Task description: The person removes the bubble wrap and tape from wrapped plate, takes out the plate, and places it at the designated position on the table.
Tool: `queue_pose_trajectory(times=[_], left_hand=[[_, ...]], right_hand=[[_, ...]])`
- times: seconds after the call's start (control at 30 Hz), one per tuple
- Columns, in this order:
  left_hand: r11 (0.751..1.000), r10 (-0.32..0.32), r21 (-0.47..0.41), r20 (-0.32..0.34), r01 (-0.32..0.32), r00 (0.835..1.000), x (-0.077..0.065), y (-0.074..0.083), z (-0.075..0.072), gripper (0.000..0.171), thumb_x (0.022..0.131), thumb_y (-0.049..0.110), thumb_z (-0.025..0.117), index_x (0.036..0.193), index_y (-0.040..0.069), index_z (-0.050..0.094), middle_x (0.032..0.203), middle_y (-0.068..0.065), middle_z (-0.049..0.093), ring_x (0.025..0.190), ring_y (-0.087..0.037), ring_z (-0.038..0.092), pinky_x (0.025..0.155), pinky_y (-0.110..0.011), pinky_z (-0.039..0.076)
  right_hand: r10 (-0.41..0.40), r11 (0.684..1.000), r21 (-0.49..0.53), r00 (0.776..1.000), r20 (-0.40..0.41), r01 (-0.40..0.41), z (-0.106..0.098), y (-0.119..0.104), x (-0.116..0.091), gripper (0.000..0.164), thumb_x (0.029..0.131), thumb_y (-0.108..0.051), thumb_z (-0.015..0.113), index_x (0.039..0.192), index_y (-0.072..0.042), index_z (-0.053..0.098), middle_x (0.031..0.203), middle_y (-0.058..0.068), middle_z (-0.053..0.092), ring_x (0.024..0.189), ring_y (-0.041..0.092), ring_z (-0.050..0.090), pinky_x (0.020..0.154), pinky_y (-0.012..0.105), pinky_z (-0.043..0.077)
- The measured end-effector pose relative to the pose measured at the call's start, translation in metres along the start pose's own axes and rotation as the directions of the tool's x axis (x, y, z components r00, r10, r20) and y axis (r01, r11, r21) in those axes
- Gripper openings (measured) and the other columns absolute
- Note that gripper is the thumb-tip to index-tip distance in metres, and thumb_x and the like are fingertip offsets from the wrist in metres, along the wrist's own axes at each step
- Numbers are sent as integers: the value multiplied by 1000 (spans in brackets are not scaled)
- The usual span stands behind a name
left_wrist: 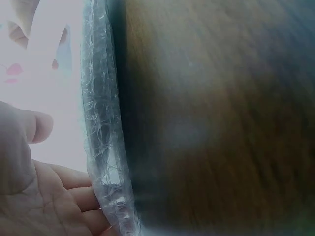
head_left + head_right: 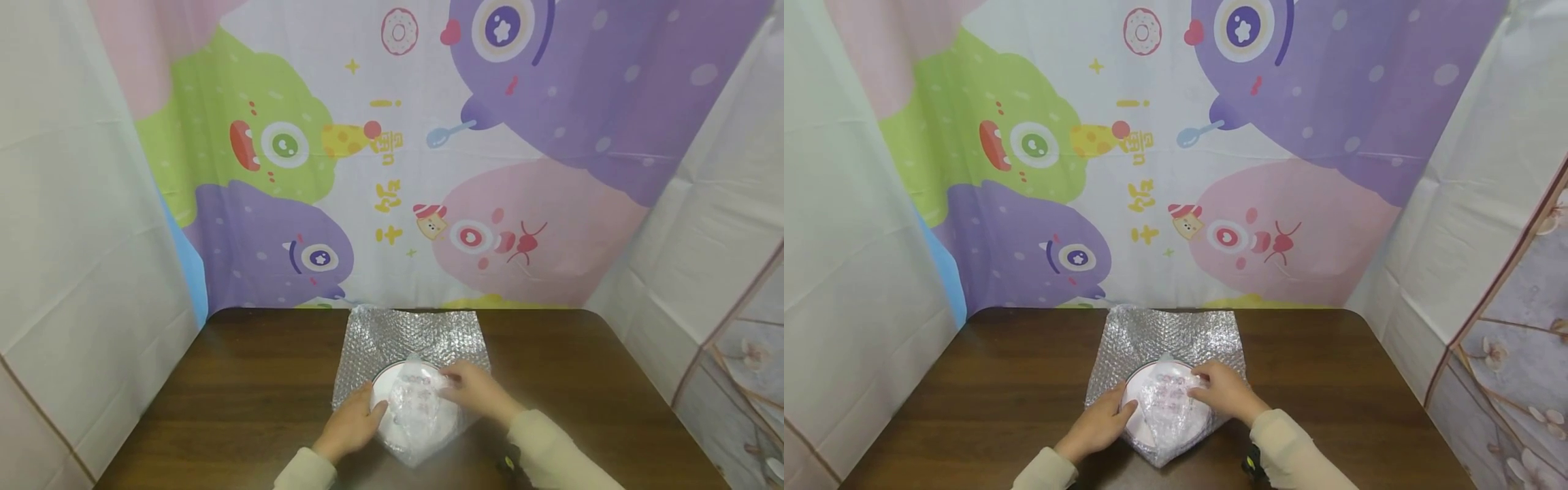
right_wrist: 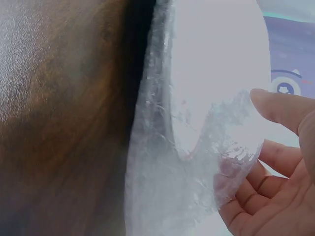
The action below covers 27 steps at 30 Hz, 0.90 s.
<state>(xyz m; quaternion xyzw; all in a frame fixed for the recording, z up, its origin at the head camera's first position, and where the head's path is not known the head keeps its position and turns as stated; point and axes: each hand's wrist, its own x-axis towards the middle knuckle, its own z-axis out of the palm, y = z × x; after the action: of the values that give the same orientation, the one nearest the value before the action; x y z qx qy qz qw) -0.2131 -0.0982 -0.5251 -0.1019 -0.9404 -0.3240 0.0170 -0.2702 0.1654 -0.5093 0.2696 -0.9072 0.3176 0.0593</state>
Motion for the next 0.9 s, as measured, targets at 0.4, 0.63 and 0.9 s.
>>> queue_pose_trajectory(times=[0.4,0.63,0.9], left_hand=[[998,53,28,1,-53,999,-2,-4,1,80,82,32,72,138,-17,41,146,-33,43,136,-50,41,112,-62,33],[998,42,40,1,-42,999,-2,-4,2,81,82,32,72,139,-16,41,147,-32,42,136,-50,40,112,-62,32],[998,45,35,-1,-45,999,-2,-3,3,80,83,30,72,139,-16,40,147,-33,41,136,-50,40,113,-62,31]], right_hand=[[-47,994,97,999,7,46,-16,4,-11,22,81,-20,78,97,-9,68,89,-3,65,83,6,55,74,24,50],[-29,993,117,999,27,25,-25,6,-20,21,83,-27,77,91,-14,63,90,-6,64,88,8,59,81,26,52],[-56,971,235,994,90,33,-39,8,-31,17,86,-29,73,88,-17,61,88,-6,63,84,2,57,80,23,51]])
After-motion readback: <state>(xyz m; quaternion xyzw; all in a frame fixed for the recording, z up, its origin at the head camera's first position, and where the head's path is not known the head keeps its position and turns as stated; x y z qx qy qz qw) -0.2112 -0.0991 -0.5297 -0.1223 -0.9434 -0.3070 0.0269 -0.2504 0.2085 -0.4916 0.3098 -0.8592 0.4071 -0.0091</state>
